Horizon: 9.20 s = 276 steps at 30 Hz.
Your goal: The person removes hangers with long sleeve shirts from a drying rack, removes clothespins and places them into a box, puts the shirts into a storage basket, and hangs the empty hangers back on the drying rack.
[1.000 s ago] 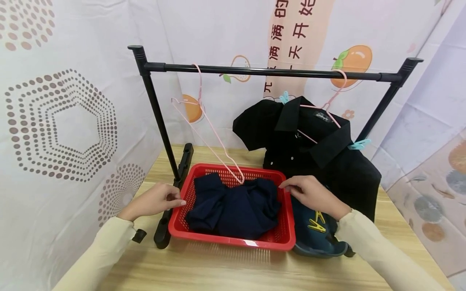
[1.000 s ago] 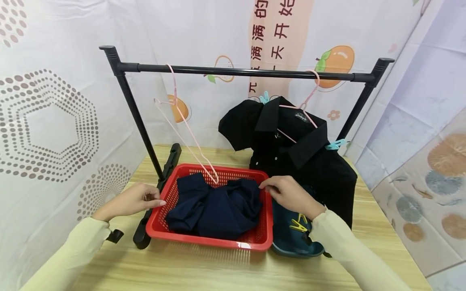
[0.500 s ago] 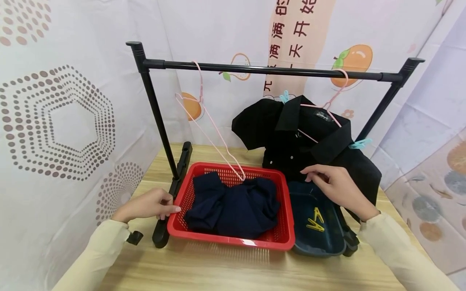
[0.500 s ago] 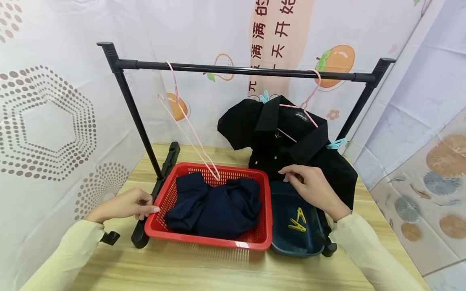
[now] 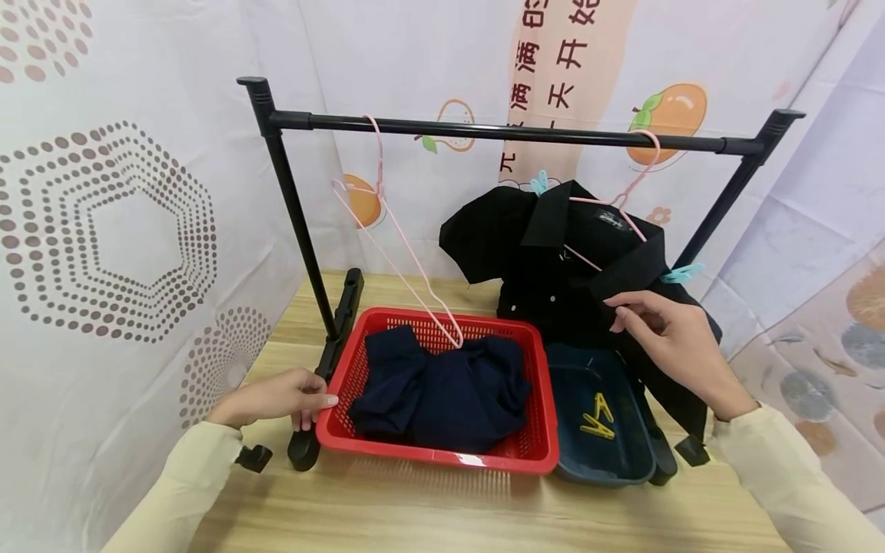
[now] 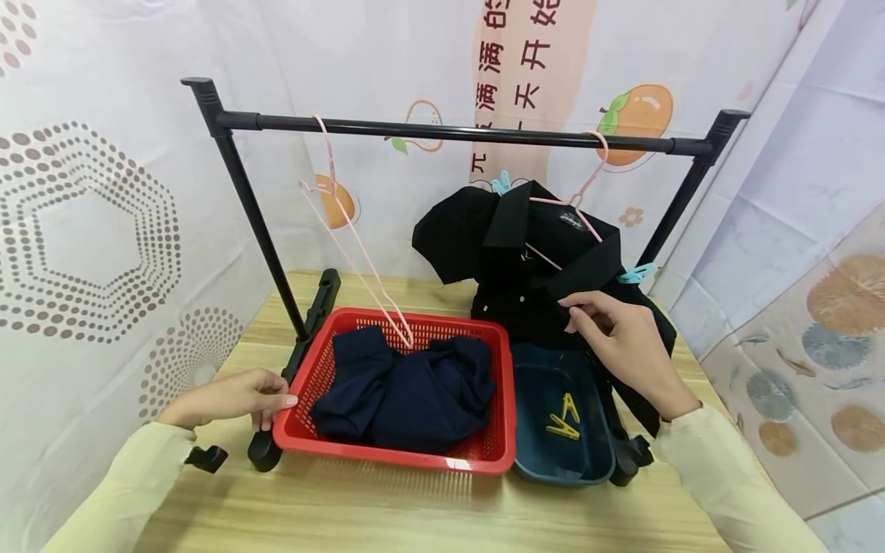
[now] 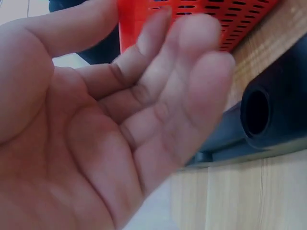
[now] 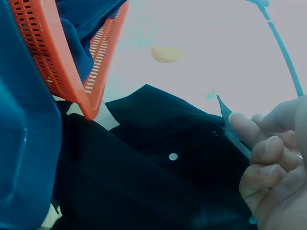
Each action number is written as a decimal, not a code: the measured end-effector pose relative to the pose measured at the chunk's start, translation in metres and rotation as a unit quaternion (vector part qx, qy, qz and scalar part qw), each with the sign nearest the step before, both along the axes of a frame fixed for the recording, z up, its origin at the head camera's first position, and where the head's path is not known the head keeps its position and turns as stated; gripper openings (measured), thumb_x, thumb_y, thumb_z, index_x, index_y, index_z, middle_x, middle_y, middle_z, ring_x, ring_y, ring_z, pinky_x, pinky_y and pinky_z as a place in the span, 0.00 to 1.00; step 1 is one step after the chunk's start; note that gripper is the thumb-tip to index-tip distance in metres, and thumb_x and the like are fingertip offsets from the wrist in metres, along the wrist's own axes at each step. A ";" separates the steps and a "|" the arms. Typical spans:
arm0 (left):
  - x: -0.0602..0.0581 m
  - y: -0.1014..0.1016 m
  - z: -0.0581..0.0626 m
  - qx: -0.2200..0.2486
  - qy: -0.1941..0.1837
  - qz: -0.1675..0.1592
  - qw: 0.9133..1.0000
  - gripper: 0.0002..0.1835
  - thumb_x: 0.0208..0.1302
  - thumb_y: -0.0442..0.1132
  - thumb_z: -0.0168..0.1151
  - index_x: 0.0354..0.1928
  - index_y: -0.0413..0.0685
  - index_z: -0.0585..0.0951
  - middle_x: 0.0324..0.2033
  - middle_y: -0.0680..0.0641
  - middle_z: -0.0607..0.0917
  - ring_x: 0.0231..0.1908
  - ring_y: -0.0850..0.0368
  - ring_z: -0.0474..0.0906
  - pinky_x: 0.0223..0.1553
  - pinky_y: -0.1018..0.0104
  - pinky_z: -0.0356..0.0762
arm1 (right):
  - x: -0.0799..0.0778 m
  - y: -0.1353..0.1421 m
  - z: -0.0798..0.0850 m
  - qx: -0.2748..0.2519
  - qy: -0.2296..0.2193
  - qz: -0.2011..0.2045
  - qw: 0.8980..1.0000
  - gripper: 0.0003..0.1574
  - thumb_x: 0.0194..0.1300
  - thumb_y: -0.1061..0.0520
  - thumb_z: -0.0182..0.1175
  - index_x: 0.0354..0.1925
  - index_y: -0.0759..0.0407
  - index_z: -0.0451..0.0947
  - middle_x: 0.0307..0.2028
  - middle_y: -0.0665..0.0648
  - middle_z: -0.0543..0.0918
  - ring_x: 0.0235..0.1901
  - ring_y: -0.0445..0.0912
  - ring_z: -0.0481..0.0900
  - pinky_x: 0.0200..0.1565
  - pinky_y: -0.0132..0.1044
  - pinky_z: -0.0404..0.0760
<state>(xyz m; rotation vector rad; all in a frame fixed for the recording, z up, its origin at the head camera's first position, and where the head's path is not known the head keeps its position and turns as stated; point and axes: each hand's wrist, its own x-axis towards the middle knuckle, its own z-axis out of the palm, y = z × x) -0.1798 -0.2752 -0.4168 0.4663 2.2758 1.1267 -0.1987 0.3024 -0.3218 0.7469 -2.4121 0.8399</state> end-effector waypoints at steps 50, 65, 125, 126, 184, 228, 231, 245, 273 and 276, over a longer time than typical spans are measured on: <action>0.009 -0.007 -0.014 0.100 -0.072 -0.040 0.992 0.23 0.79 0.42 0.55 0.30 0.28 0.82 0.23 0.42 0.84 0.22 0.56 0.81 0.30 0.59 0.84 | -0.005 0.081 -0.002 -0.035 -0.043 -0.247 0.967 0.23 0.74 0.46 0.62 0.50 0.64 0.87 0.47 0.60 0.83 0.42 0.24 0.69 0.40 0.23 0.65; 0.012 -0.011 -0.020 0.113 -0.074 -0.035 0.990 0.23 0.80 0.42 0.55 0.32 0.27 0.82 0.23 0.43 0.84 0.21 0.56 0.81 0.31 0.58 0.84 | -0.006 0.096 -0.010 0.133 0.055 -0.160 0.977 0.05 0.71 0.59 0.65 0.40 0.60 0.85 0.25 0.55 0.82 0.21 0.34 0.66 0.25 0.35 0.65; 0.014 -0.013 -0.022 0.143 -0.070 -0.031 0.987 0.20 0.78 0.41 0.58 0.35 0.26 0.81 0.28 0.41 0.85 0.27 0.55 0.82 0.32 0.59 0.84 | 0.000 0.012 -0.008 -0.082 0.221 -0.093 0.967 0.09 0.72 0.64 0.62 0.37 0.72 0.83 0.18 0.52 0.68 0.23 0.28 0.59 0.32 0.22 0.58; 0.014 -0.013 -0.022 0.141 -0.070 -0.032 0.987 0.19 0.78 0.41 0.58 0.35 0.27 0.81 0.28 0.41 0.85 0.27 0.55 0.83 0.32 0.59 0.84 | -0.001 0.015 -0.009 -0.083 0.221 -0.094 0.967 0.09 0.72 0.63 0.63 0.37 0.71 0.84 0.18 0.52 0.68 0.23 0.28 0.59 0.32 0.23 0.58; 0.023 -0.008 -0.022 0.140 -0.094 0.019 0.986 0.22 0.79 0.42 0.56 0.34 0.27 0.84 0.26 0.39 0.86 0.24 0.54 0.83 0.30 0.61 0.84 | 0.024 -0.038 -0.040 -0.118 -0.012 0.128 0.985 0.19 0.70 0.77 0.55 0.40 0.56 0.83 0.29 0.49 0.78 0.29 0.39 0.73 0.34 0.29 0.71; 0.009 -0.013 0.022 0.008 0.275 0.151 0.950 0.40 0.49 0.40 0.84 0.63 0.40 0.75 0.59 0.37 0.77 0.58 0.43 0.70 0.52 0.50 0.69 | 0.023 -0.038 -0.118 -0.091 -0.075 0.141 0.983 0.22 0.67 0.76 0.60 0.38 0.48 0.80 0.30 0.46 0.76 0.31 0.39 0.73 0.31 0.30 0.70; 0.009 -0.010 0.024 -0.003 0.316 0.106 0.943 0.26 0.56 0.43 0.80 0.58 0.54 0.84 0.58 0.48 0.83 0.60 0.49 0.72 0.55 0.46 0.68 | 0.022 -0.038 -0.121 -0.082 -0.064 0.144 0.984 0.22 0.66 0.78 0.59 0.39 0.50 0.80 0.30 0.46 0.77 0.31 0.39 0.72 0.31 0.30 0.70; 0.004 0.003 0.015 0.056 0.305 0.021 0.950 0.11 0.68 0.36 0.69 0.50 0.53 0.89 0.37 0.54 0.88 0.29 0.63 0.78 0.29 0.66 0.78 | 0.022 -0.036 -0.126 -0.057 -0.067 0.135 0.987 0.21 0.69 0.74 0.61 0.41 0.45 0.81 0.31 0.43 0.78 0.30 0.38 0.72 0.31 0.29 0.71; -0.001 0.014 0.006 0.089 0.285 -0.049 0.953 0.07 0.67 0.32 0.69 0.41 0.54 0.88 0.34 0.58 0.84 0.35 0.62 0.79 0.39 0.65 0.79 | 0.011 -0.031 -0.127 -0.016 -0.017 0.138 0.990 0.21 0.64 0.73 0.66 0.45 0.49 0.84 0.35 0.42 0.85 0.30 0.35 0.75 0.35 0.25 0.75; -0.001 0.014 0.006 0.083 0.267 -0.053 0.958 0.05 0.69 0.34 0.68 0.42 0.53 0.87 0.34 0.57 0.84 0.36 0.62 0.79 0.40 0.65 0.79 | 0.010 -0.030 -0.125 -0.016 -0.018 0.138 0.990 0.20 0.64 0.72 0.66 0.46 0.48 0.84 0.36 0.42 0.85 0.31 0.36 0.75 0.35 0.25 0.75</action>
